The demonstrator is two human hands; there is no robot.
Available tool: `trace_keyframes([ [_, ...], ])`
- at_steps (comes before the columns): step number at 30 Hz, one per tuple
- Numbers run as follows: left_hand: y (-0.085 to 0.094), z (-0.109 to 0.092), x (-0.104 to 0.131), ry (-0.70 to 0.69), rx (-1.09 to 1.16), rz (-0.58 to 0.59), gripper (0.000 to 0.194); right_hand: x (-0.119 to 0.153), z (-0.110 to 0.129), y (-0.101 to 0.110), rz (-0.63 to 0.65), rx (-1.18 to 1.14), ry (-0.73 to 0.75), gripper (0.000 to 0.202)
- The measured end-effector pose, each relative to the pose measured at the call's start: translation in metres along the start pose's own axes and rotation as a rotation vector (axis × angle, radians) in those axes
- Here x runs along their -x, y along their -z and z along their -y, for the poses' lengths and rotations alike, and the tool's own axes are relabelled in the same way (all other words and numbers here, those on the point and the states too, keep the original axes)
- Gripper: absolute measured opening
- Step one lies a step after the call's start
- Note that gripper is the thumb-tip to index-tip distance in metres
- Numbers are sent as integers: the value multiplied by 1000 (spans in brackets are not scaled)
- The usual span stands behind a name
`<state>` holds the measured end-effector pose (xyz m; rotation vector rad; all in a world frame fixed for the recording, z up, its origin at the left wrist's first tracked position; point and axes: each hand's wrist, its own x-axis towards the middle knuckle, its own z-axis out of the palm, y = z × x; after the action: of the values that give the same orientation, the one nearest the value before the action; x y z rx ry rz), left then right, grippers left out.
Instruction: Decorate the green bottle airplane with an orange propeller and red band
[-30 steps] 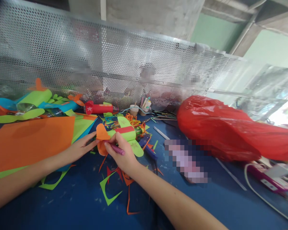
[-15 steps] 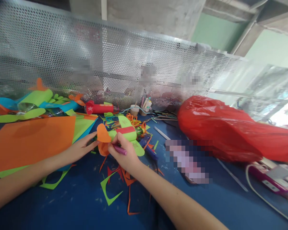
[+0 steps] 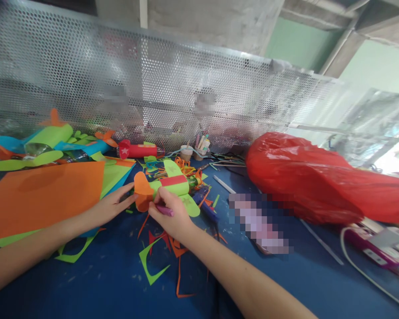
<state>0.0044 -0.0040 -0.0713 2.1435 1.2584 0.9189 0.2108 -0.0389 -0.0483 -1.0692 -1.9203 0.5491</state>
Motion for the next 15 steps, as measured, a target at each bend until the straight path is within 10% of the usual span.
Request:
trace_keyframes([
  [15, 0, 1, -1, 7, 25, 12, 63, -2, 5, -3, 28, -79, 29, 19],
])
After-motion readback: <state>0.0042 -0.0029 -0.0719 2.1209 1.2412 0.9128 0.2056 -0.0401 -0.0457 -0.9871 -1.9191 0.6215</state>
